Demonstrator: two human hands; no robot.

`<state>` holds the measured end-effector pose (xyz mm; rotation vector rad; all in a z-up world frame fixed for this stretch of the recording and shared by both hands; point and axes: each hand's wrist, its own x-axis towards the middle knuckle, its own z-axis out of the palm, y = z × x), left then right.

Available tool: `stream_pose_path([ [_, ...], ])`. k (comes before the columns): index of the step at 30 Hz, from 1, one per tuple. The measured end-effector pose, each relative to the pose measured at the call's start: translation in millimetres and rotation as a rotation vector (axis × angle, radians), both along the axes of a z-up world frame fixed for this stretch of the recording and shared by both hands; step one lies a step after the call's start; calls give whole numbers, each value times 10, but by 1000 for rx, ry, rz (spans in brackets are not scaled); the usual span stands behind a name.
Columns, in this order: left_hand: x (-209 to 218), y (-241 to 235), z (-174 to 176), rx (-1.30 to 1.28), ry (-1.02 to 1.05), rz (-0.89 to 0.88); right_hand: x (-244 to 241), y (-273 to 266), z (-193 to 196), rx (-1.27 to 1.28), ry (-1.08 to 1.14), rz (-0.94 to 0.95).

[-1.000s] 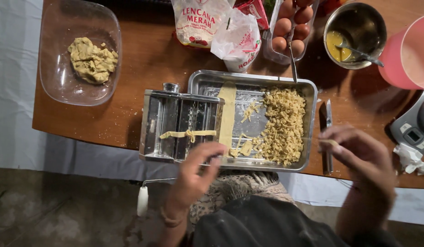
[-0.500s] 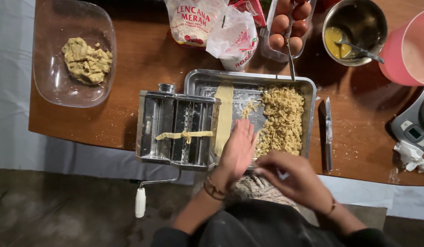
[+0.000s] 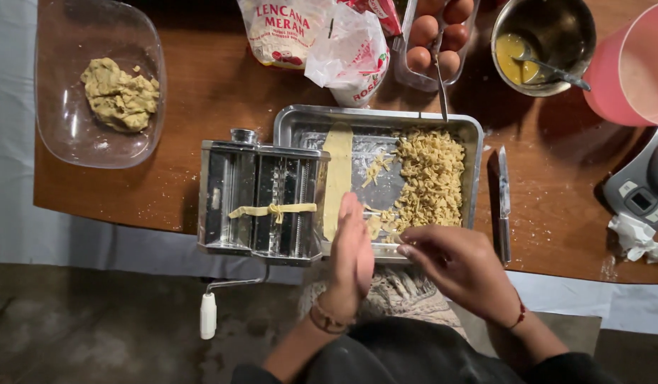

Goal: Using a knife to cut long, thin strands of dough into shorter pieces within a metal tray.

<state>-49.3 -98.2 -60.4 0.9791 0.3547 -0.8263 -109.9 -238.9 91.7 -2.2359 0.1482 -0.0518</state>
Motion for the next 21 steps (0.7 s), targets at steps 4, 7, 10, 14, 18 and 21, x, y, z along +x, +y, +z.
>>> stream_pose_path([
  [4,84,-34,635,2,177,102,48,116,124,-50,-90,49],
  [7,79,-95,434,-178,10,59,22,265,82,-153,-133,124],
  [10,121,-248,-37,-397,199,237,-14,427,45,-140,-163,233],
  [14,180,-342,-175,-554,322,214,-77,555,-107,-217,-207,338],
  [18,151,-383,-330,-718,396,227,-150,630,-298,-287,-176,382],
  [21,103,-435,-495,-754,430,244,-117,662,-279,-341,-224,383],
])
